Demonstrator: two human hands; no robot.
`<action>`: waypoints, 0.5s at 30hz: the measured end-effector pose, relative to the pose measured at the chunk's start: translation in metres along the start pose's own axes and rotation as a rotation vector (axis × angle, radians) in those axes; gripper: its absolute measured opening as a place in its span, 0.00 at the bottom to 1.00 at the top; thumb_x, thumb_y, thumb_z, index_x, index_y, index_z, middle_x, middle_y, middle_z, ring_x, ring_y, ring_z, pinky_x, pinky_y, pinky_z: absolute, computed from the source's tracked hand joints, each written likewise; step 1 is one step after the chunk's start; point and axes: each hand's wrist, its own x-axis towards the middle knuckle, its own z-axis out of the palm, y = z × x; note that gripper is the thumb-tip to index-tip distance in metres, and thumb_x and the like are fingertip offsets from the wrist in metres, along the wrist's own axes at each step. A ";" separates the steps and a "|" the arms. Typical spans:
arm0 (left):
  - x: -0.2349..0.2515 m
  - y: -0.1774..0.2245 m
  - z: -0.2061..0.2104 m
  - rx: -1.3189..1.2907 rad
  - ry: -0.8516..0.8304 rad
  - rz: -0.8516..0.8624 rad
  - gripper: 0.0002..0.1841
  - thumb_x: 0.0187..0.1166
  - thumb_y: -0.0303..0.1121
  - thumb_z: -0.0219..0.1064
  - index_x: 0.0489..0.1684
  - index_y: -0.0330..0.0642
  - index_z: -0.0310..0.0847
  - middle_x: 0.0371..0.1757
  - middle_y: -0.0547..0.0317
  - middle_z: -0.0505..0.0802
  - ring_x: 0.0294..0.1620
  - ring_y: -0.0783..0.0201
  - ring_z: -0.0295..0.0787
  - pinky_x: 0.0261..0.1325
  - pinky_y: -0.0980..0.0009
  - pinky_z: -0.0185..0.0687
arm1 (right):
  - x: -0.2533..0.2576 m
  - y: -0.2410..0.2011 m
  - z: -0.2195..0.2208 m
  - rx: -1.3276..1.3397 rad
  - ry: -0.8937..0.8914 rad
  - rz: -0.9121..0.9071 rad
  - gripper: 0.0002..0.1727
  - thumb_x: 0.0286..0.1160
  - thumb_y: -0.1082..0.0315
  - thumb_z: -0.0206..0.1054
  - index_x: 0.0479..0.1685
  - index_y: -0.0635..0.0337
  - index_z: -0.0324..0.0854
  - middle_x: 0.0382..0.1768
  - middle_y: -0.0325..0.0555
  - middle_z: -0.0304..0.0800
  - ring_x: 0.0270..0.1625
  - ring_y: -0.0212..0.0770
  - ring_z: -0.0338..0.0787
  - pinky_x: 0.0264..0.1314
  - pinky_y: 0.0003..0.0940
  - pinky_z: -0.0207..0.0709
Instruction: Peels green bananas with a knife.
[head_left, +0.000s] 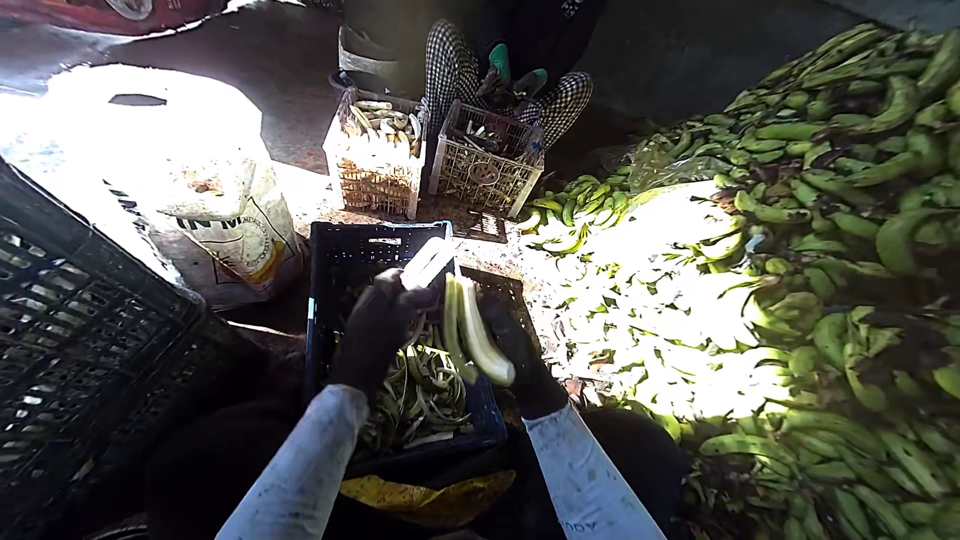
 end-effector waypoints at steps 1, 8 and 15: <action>0.005 -0.002 -0.005 -0.036 0.024 -0.056 0.24 0.87 0.49 0.61 0.76 0.50 0.75 0.58 0.46 0.90 0.54 0.49 0.88 0.57 0.41 0.82 | -0.003 -0.002 0.000 -0.026 0.000 0.022 0.23 0.89 0.53 0.44 0.62 0.59 0.76 0.35 0.43 0.90 0.33 0.32 0.89 0.36 0.26 0.86; -0.022 0.007 0.009 -0.177 -0.130 0.121 0.22 0.86 0.52 0.60 0.70 0.51 0.80 0.52 0.59 0.91 0.49 0.65 0.89 0.55 0.56 0.86 | 0.012 -0.009 -0.005 0.110 0.286 -0.177 0.19 0.88 0.54 0.44 0.53 0.53 0.78 0.32 0.40 0.88 0.32 0.33 0.90 0.36 0.30 0.87; -0.047 0.011 0.034 0.023 0.061 0.317 0.34 0.82 0.62 0.58 0.78 0.46 0.78 0.59 0.46 0.91 0.59 0.50 0.88 0.62 0.47 0.82 | 0.025 -0.019 0.007 0.212 0.559 -0.391 0.14 0.92 0.54 0.46 0.49 0.46 0.76 0.30 0.31 0.82 0.32 0.26 0.85 0.33 0.26 0.82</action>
